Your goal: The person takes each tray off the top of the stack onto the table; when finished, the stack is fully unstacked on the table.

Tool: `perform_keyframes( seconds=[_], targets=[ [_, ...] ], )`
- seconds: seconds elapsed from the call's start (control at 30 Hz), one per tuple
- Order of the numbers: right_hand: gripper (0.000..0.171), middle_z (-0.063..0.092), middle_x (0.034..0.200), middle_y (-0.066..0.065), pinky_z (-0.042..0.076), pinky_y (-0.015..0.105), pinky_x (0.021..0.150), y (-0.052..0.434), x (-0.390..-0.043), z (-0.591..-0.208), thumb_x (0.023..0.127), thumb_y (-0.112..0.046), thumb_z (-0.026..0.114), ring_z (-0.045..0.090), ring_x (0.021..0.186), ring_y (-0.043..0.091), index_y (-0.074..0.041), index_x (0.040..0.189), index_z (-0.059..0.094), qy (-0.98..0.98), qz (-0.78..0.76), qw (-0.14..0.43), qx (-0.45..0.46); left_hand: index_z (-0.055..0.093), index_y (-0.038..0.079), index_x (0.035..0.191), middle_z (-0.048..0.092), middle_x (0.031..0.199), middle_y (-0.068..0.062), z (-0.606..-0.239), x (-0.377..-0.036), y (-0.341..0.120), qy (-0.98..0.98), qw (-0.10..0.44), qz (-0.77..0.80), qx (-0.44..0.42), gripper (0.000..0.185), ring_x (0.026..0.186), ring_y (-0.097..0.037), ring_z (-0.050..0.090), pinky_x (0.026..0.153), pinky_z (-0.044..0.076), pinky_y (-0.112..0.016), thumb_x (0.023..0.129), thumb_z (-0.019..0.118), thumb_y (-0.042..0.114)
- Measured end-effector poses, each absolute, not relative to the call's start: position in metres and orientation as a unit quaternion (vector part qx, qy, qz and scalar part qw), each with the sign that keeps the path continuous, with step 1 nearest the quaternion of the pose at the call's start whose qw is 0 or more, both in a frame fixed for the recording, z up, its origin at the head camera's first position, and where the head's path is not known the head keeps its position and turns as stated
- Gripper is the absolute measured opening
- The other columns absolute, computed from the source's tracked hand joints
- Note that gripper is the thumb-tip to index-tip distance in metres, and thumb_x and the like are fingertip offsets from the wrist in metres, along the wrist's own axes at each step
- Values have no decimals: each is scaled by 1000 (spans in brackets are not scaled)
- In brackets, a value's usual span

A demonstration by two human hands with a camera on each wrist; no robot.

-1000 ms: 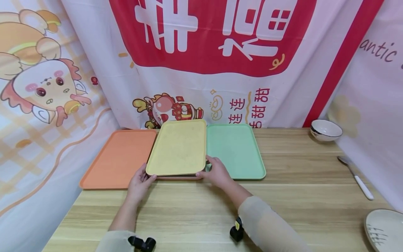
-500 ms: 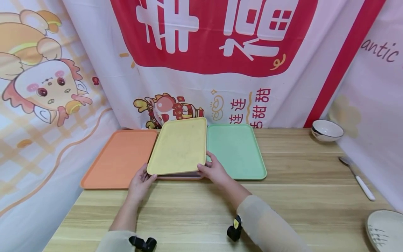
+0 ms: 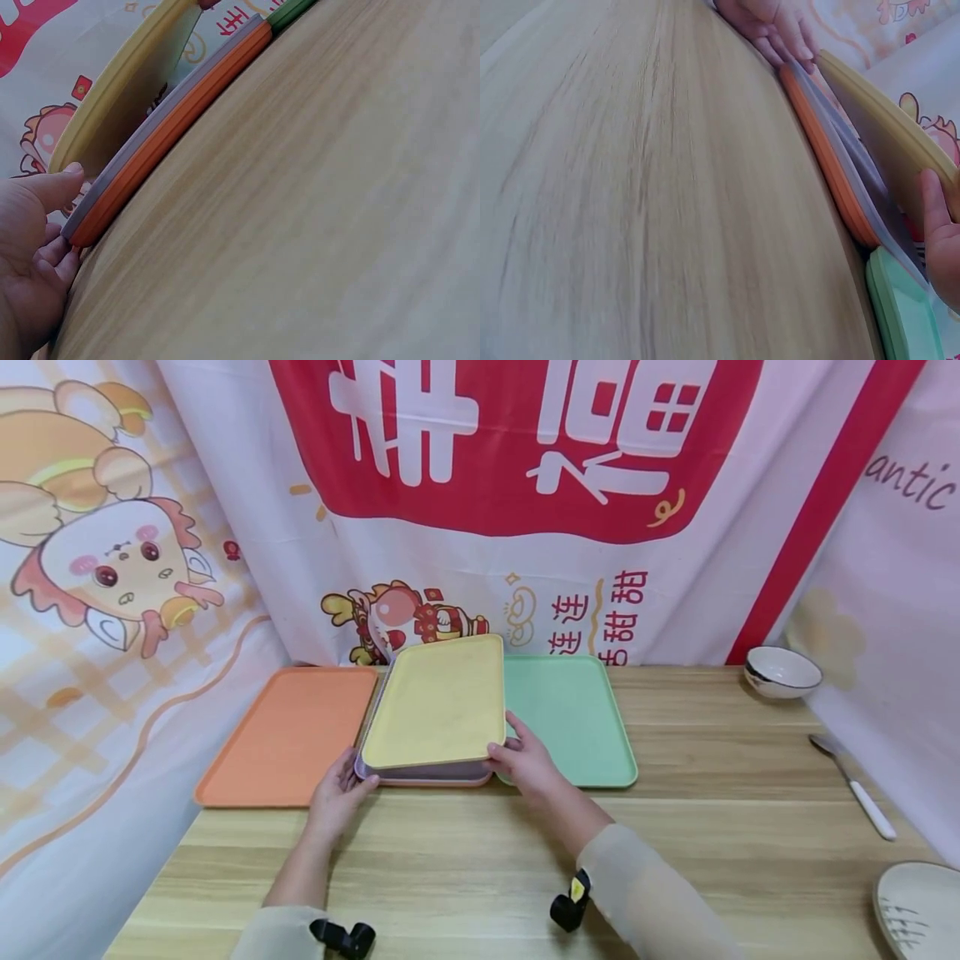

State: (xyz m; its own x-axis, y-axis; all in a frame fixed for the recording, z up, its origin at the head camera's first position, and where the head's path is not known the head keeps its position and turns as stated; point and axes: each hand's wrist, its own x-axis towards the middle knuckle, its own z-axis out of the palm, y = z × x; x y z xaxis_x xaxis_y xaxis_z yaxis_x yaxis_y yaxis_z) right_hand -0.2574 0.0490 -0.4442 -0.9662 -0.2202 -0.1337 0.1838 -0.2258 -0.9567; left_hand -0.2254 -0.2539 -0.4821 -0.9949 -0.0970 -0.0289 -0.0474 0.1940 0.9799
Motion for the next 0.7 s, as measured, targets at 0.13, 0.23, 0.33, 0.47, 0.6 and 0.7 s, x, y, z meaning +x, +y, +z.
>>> perform_keyframes(
  seconds=[0.13,0.23,0.33,0.47,0.6,0.7],
  targets=[
    [76,47,139,33,59,35,93,67,-256,-438,97,4,54,66,97,18,-13,158,13,605,-785,129,-20,11,-9,153,17,160,-26,-482,-225,-255,-789,29,-612,42,80,150,-38,17,126,18,-43,92,63,1],
    [75,42,141,35,59,32,93,85,-254,-433,98,5,51,66,97,15,-12,159,11,601,-789,124,-37,14,-10,152,19,160,-27,-481,-225,-256,-798,34,-600,41,79,149,-39,19,126,19,-43,92,64,1],
    [74,41,141,37,60,28,90,106,-250,-427,97,7,48,66,94,11,-11,158,11,602,-788,113,-55,17,-12,151,20,158,-29,-480,-225,-256,-810,34,-584,32,76,148,-41,20,125,20,-45,93,63,2],
    [75,56,127,24,59,26,89,135,-244,-418,97,8,48,67,94,9,-10,158,8,605,-786,98,-76,20,-13,150,23,156,-33,-481,-225,-256,-830,36,-556,23,71,146,-43,24,124,24,-48,94,62,2],
    [77,65,109,-1,60,25,88,162,-238,-411,97,7,50,67,93,8,-7,158,4,599,-791,87,-86,22,-12,150,27,154,-33,-483,-226,-256,-841,38,-539,27,70,145,-43,28,122,28,-47,95,61,4],
    [76,67,103,-5,60,24,86,182,-232,-405,96,5,53,68,93,8,-7,158,9,586,-801,81,-98,22,-11,150,28,154,-33,-483,-225,-256,-843,36,-535,30,69,144,-43,30,122,28,-46,95,61,4]
  ],
)
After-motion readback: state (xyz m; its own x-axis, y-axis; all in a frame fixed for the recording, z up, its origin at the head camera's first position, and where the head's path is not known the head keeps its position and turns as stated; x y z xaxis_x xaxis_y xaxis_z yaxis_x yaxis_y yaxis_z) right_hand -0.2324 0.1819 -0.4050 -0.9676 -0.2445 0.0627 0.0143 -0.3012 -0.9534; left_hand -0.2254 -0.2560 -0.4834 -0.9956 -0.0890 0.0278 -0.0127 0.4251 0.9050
